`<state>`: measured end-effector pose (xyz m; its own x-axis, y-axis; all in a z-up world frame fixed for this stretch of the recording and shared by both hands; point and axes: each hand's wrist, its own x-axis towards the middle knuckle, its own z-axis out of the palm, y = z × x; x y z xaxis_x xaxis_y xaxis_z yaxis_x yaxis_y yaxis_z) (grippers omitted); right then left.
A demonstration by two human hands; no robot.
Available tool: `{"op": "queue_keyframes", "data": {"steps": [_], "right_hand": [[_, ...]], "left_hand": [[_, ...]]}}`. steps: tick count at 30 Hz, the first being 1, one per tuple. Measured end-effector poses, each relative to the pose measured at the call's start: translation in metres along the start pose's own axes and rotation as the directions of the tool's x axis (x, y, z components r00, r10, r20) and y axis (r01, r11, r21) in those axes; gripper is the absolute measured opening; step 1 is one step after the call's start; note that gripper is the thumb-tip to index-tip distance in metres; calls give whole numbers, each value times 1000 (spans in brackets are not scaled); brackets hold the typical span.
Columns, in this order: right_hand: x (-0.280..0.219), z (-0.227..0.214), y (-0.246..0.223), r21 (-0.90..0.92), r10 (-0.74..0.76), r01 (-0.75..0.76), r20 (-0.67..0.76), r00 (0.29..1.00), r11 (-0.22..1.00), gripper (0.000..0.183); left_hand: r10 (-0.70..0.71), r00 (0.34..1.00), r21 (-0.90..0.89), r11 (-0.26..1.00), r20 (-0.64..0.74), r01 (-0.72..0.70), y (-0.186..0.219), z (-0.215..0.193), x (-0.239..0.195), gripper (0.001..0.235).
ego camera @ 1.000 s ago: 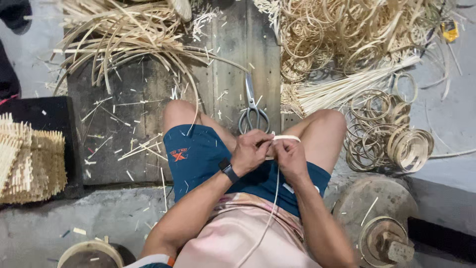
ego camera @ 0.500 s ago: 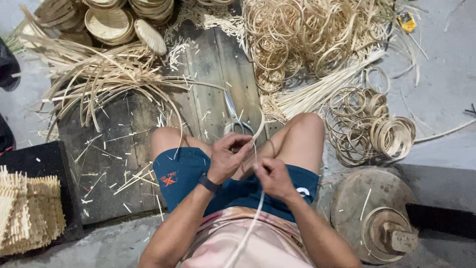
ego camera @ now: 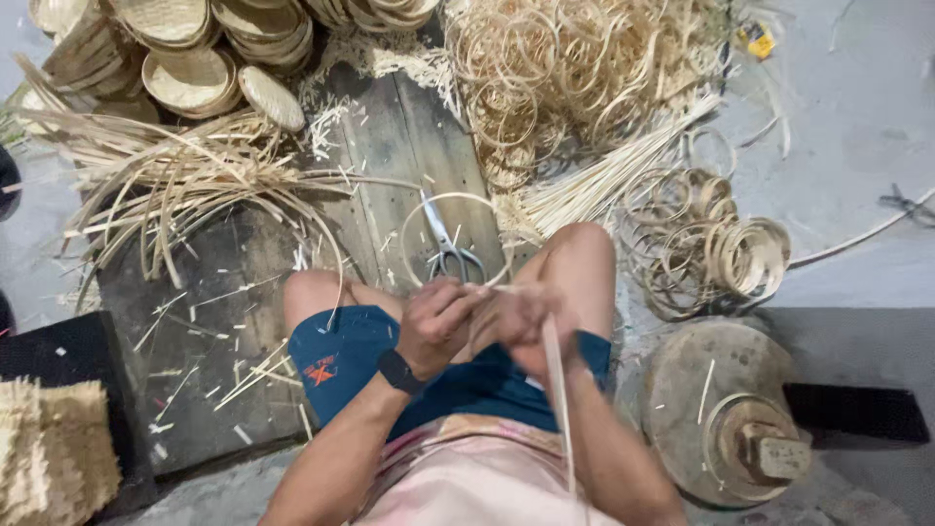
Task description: The person sits on the floor and weaves thin bamboo strips into circular rings. They use shears to trim the ends of the strips and tuck them into the weave to secure the shape. Finished rings are placed in a pile nearby.
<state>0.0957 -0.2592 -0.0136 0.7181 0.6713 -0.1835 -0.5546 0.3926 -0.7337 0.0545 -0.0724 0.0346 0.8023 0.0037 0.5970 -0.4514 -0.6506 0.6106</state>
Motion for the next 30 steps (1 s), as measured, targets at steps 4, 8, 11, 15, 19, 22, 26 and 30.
{"op": "queue_keyframes", "data": {"steps": [4, 8, 11, 15, 19, 22, 26, 30], "right_hand": [[-3, 7, -3, -344, -25, 25, 4, 1000, 938, 31], [-4, -21, -84, -34, -341, 340, -6, 940, 940, 36], [2, -48, -124, -132, -475, 461, -105, 874, 877, 24], [34, -45, -88, -426, -215, 98, -236, 948, 899, 14], [58, -39, -53, -252, -17, -34, -195, 981, 967, 28], [72, -32, -43, 16, 226, -229, -233, 946, 973, 40], [75, -26, -35, 99, 184, -186, 25, 983, 978, 36], [76, -20, -21, 297, 210, -229, 94, 973, 927, 39]], "left_hand": [[-3, 1000, 36, 999, -20, 3, -9, 5, -13, 43], [-330, 942, 166, 934, 58, 317, -28, -10, -38, 34], [-506, 842, -144, 862, -187, 486, -35, -17, -43, 22], [-880, 392, -836, -12, 269, 548, -58, -25, -25, 25], [-665, 392, -772, -543, 635, 329, -70, -15, -20, 28], [-670, 346, -752, -550, 657, 363, -75, -6, -23, 28], [-702, 354, -769, -443, 617, 462, -78, 1, -23, 29], [-761, 358, -835, -437, 542, 335, -74, 13, -21, 37]]}}
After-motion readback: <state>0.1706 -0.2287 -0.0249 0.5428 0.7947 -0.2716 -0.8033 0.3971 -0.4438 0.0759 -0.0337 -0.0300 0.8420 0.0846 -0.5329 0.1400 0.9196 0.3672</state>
